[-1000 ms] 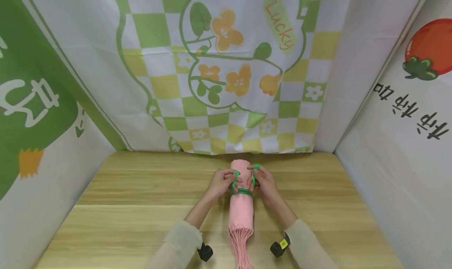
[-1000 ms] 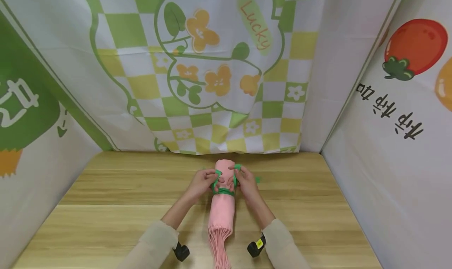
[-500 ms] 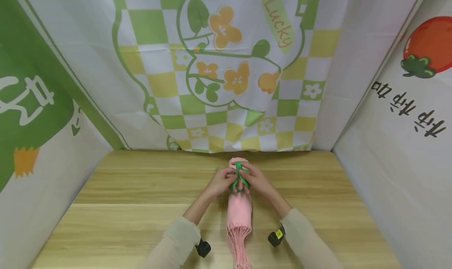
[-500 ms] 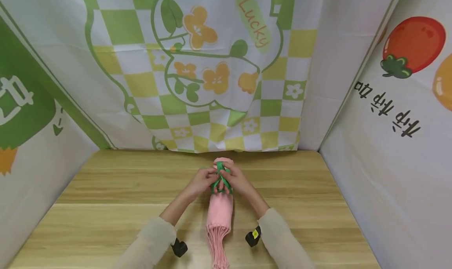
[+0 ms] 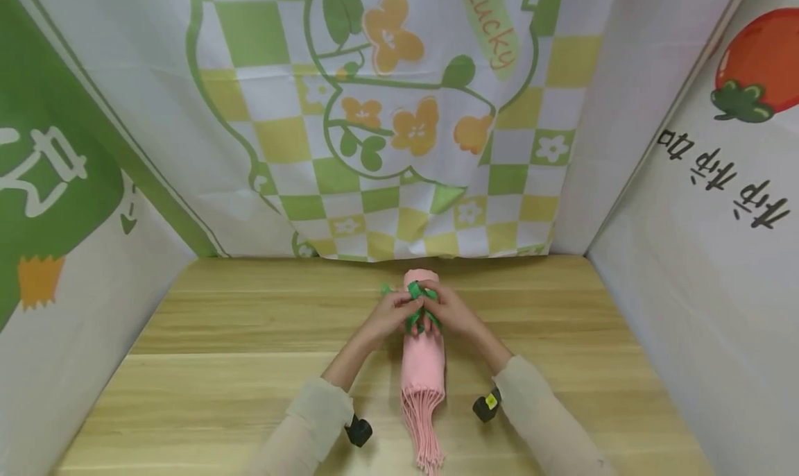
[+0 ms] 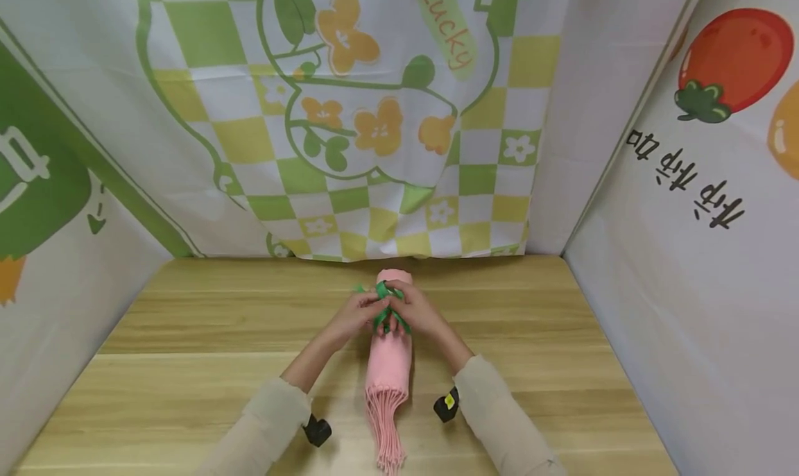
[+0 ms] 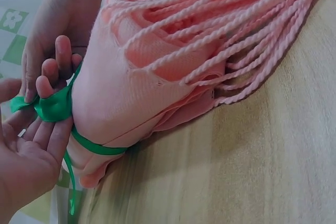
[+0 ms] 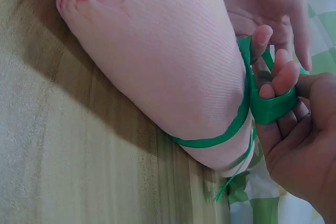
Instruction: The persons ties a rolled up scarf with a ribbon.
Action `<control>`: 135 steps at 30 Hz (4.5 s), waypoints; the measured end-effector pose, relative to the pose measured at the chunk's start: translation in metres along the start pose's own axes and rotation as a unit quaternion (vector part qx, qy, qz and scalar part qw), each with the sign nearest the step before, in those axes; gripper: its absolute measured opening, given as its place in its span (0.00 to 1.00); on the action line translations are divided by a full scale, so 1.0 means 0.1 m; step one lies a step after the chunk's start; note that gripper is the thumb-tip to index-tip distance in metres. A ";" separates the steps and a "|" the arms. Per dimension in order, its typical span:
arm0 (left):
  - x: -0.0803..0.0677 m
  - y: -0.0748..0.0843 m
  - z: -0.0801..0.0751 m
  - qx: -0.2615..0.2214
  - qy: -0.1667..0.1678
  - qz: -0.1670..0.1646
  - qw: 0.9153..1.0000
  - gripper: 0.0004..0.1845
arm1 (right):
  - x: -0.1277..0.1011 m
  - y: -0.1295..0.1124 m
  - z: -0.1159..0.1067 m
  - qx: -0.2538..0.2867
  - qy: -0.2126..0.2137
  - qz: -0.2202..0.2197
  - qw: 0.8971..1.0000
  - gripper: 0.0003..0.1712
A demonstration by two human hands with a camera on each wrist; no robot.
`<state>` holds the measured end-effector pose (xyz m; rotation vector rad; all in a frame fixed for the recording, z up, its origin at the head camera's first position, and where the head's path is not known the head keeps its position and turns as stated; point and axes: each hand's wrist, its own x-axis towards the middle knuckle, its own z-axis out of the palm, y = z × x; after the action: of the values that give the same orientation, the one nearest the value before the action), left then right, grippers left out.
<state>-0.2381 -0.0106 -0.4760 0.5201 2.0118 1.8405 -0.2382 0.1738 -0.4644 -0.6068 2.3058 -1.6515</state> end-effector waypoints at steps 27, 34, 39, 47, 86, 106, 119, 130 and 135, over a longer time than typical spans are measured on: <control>0.02 -0.02 0.02 -0.011 0.049 -0.011 0.999 0.20 | -0.15 0.03 0.16 0.287 0.100 0.168 0.938 0.20; 0.04 -0.03 0.02 -0.028 0.034 -0.011 0.999 0.21 | -0.10 -0.05 0.26 0.434 0.156 0.142 0.876 0.11; 0.05 -0.03 0.05 -0.049 0.043 -0.011 0.998 0.21 | -0.08 -0.06 0.31 0.493 0.186 0.099 0.844 0.11; 0.06 -0.03 0.09 -0.051 0.061 -0.010 0.997 0.20 | -0.08 -0.04 0.33 0.498 0.212 0.072 0.838 0.10; 0.05 -0.07 0.02 -0.089 0.100 -0.026 0.991 0.17 | -0.29 0.19 0.03 0.022 0.084 -0.105 0.991 0.09; 0.06 -0.04 0.09 -0.093 0.111 -0.012 0.989 0.19 | -0.11 0.23 0.18 0.011 0.210 0.024 0.977 0.18; 0.05 -0.02 0.11 -0.102 0.106 -0.008 0.989 0.19 | -0.02 0.22 0.25 -0.047 0.244 0.004 0.969 0.12; 0.05 -0.05 0.10 -0.100 0.121 -0.021 0.987 0.18 | -0.05 0.21 0.27 0.247 0.203 0.032 0.947 0.21; 0.03 -0.05 0.08 -0.123 0.125 -0.033 0.984 0.17 | -0.08 0.18 0.25 0.402 0.196 0.006 0.894 0.24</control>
<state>-0.2371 -0.0025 -0.4819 0.1563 1.8843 2.1628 -0.2236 0.1614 -0.4898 -0.0672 1.5413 -2.6439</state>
